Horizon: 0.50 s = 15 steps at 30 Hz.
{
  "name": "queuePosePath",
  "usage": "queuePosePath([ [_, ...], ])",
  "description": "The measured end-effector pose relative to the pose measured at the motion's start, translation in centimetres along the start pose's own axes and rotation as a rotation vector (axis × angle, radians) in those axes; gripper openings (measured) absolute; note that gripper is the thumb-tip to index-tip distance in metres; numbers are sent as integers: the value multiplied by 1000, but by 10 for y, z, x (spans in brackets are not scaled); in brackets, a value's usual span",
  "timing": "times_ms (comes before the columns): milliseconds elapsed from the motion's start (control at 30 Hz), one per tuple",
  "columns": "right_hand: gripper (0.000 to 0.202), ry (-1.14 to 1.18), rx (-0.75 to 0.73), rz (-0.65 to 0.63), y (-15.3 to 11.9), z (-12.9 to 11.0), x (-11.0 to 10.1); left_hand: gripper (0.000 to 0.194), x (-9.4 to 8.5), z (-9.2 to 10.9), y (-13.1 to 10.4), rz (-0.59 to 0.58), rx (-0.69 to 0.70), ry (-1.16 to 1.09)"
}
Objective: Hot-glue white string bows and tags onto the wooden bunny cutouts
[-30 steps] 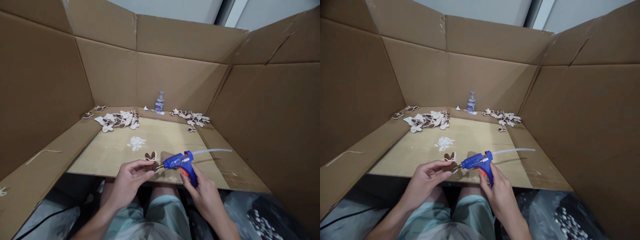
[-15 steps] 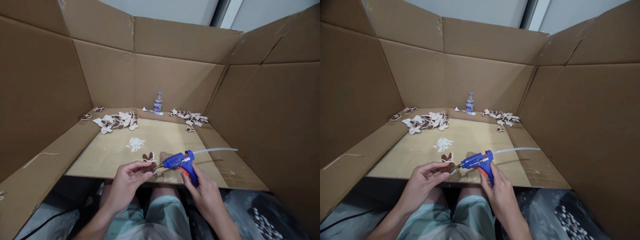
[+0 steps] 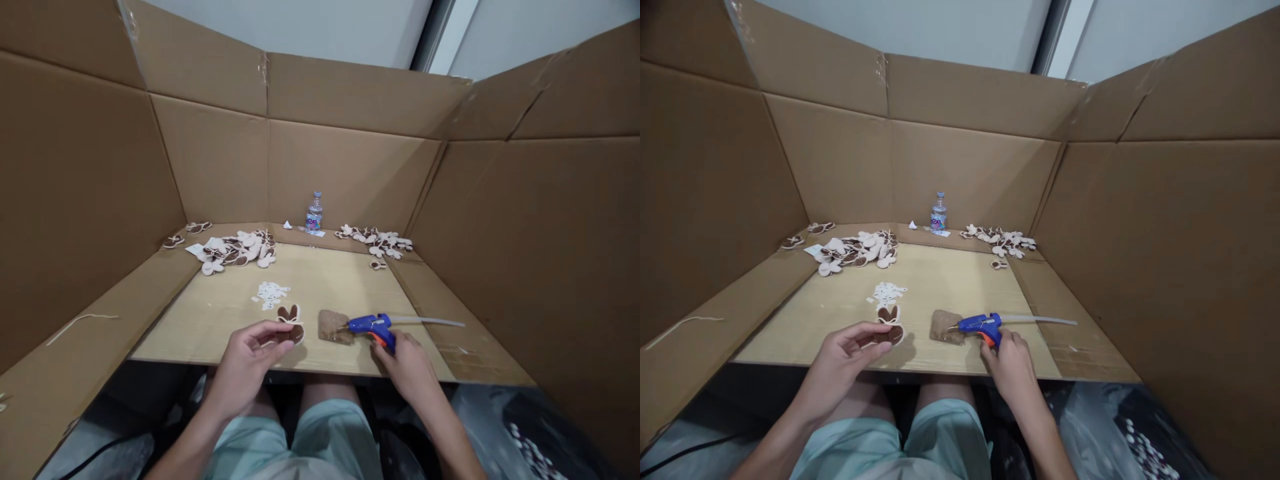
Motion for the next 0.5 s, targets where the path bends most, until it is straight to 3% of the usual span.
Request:
queuePosePath([
  [233,34,-75,86,-27,5,15,11,18,-7,3,3,-5,27,41],
  [333,39,-80,100,-41,4,20,12,19,-21,6,8,33,62,67],
  [433,49,-111,126,94,0,16,-2,20,-44,10,14,97,120,108],
  [500,47,-51,46,235,-4,-8,-15,19,-60,12,17,141,160,134],
])
Point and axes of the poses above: each hand's wrist, its own y-axis towards the middle knuckle, its own x-axis out of the palm, z = x × y, the point moved 10 cm from there along y, towards the middle knuckle, and after that the axes turned 8 degrees about -y, right-handed, at the moved point
